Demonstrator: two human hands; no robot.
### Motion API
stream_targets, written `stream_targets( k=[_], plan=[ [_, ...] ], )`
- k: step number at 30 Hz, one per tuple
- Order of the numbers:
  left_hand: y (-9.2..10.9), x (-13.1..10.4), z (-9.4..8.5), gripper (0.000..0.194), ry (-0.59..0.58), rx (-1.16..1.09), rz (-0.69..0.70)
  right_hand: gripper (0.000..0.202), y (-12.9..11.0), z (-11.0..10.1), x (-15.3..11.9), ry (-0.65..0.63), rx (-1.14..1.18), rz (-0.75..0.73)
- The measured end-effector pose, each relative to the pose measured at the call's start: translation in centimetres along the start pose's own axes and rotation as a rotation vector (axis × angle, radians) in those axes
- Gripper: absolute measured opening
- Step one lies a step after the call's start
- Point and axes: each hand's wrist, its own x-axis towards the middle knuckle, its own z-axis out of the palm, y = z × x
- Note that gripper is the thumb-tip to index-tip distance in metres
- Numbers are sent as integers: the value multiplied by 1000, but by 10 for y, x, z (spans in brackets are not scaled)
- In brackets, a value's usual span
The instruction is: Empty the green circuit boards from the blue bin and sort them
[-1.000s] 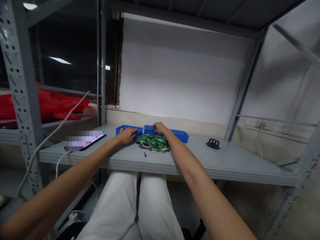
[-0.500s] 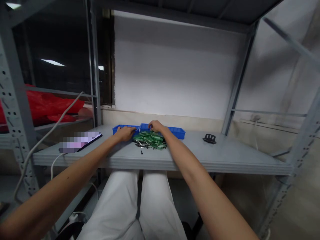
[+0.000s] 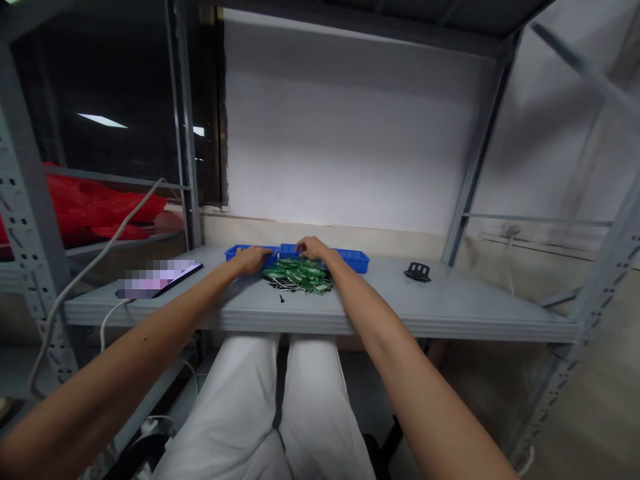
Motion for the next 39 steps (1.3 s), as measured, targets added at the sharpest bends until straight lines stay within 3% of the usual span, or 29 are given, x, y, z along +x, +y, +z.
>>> stream_targets(
  k=[4, 8, 12, 16, 20, 29, 39],
  plan=[
    [2, -2, -3, 40, -6, 11, -8, 28, 6, -13, -10, 58, 44, 4],
    [4, -2, -8, 46, -17, 18, -5, 30, 30, -35, -32, 162, 43, 75],
    [5, 7, -12, 55, -5, 6, 9, 29, 58, -45, -66, 124, 43, 136],
    [11, 22, -13, 55, -2, 1, 87, 27, 71, -32, -93, 91, 94, 97],
    [24, 31, -12, 52, -38, 9, 135, 26, 75, -16, -104, 177, 157, 62],
    [34, 28, -6, 52, -36, -46, 153, 22, 82, -4, -101, 295, 163, 21],
    [37, 25, -7, 51, -30, -116, 93, 20, 74, -1, -98, 296, 163, 25]
  ],
)
